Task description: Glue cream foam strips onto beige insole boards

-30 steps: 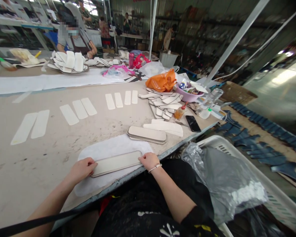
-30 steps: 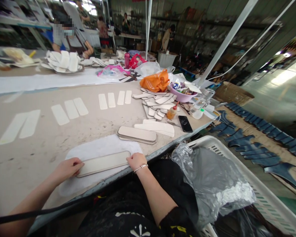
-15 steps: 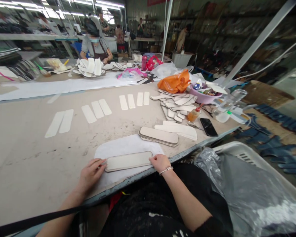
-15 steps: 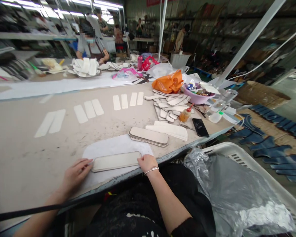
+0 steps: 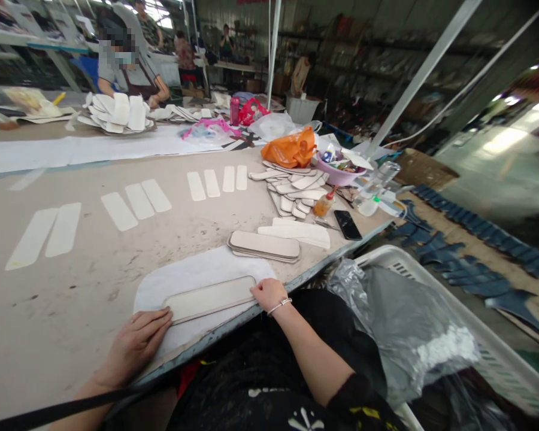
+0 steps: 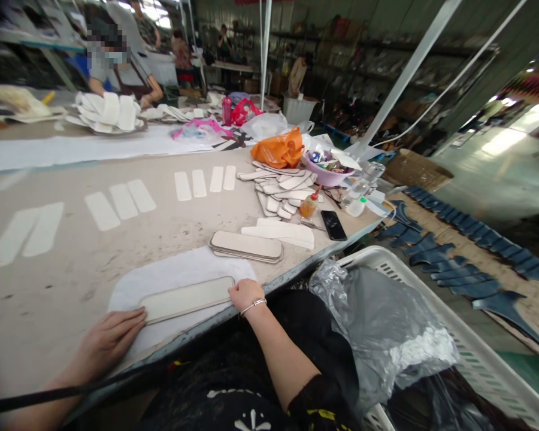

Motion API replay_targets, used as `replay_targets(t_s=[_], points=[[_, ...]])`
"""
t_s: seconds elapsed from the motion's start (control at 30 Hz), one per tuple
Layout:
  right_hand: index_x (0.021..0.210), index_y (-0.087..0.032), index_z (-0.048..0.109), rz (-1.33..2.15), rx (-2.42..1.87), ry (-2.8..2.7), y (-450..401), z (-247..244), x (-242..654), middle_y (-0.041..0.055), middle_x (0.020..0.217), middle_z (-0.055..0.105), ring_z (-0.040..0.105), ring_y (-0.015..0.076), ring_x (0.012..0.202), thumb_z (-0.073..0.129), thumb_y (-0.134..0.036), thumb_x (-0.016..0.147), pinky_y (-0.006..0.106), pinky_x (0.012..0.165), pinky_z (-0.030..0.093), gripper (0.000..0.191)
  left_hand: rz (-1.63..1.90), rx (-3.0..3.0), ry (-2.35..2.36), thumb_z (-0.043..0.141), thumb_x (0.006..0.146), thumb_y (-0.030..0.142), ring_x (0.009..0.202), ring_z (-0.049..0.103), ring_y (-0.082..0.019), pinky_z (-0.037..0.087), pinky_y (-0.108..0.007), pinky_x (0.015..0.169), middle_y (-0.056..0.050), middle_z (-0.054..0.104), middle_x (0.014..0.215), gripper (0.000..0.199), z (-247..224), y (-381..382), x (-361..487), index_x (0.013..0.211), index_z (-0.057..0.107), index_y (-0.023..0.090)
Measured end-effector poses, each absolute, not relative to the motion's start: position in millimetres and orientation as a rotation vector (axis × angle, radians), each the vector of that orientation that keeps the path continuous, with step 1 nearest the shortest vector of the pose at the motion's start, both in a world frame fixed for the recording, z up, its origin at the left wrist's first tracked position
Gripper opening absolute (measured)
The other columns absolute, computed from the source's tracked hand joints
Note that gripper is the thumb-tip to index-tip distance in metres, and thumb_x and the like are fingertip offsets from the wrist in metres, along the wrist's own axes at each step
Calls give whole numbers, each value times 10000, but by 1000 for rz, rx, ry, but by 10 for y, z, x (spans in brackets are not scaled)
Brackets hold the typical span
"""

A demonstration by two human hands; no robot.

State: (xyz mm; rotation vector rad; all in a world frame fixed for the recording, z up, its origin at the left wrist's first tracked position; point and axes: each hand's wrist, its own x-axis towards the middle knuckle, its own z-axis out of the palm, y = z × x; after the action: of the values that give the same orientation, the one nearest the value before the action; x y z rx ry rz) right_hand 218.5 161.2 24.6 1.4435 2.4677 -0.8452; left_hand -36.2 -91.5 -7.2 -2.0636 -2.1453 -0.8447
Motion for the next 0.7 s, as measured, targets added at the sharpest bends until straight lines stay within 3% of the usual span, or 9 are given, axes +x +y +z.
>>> replay_targets(t_s=[0.2,0.37,0.5,0.6,0.7], points=[[797,-197,732,-820,1420,2473,1610,269,2171,79,812,718,651,203,823,512,-421,827,256,705,445,315,-840,-2076,-2131,596,808,297,906,642,-194,511,-331,840,-75,706,998,205,-110,-906,-382,949,710,201],[828,-151,710,-675,1487,2481,1629,411,2276,140,850,700,644,255,865,376,-545,900,314,749,453,522,-828,-2022,-2208,560,829,302,899,643,-189,511,-332,855,-77,705,1006,218,-91,-909,-339,948,716,209],[1092,-147,629,-593,1434,2784,1421,550,2210,137,1058,660,605,229,991,307,-472,958,305,870,429,476,-845,-2008,-2200,567,823,270,909,635,-191,506,-331,862,-86,700,1012,216,-73,-909,-311,962,714,193],[1368,-96,397,-668,808,3131,1045,557,1947,145,1371,470,395,219,1280,351,-445,955,320,1062,300,543,-848,-2021,-2186,568,821,270,904,634,-187,507,-325,854,-84,699,1009,215,-56,-916,-306,963,712,197],[1446,-103,233,-644,280,3188,660,455,1627,110,1511,251,167,205,1399,353,-504,937,392,1141,160,658,-822,-2048,-2141,573,819,274,894,634,-184,512,-313,835,-82,700,1002,217,-57,-926,-323,970,709,197]])
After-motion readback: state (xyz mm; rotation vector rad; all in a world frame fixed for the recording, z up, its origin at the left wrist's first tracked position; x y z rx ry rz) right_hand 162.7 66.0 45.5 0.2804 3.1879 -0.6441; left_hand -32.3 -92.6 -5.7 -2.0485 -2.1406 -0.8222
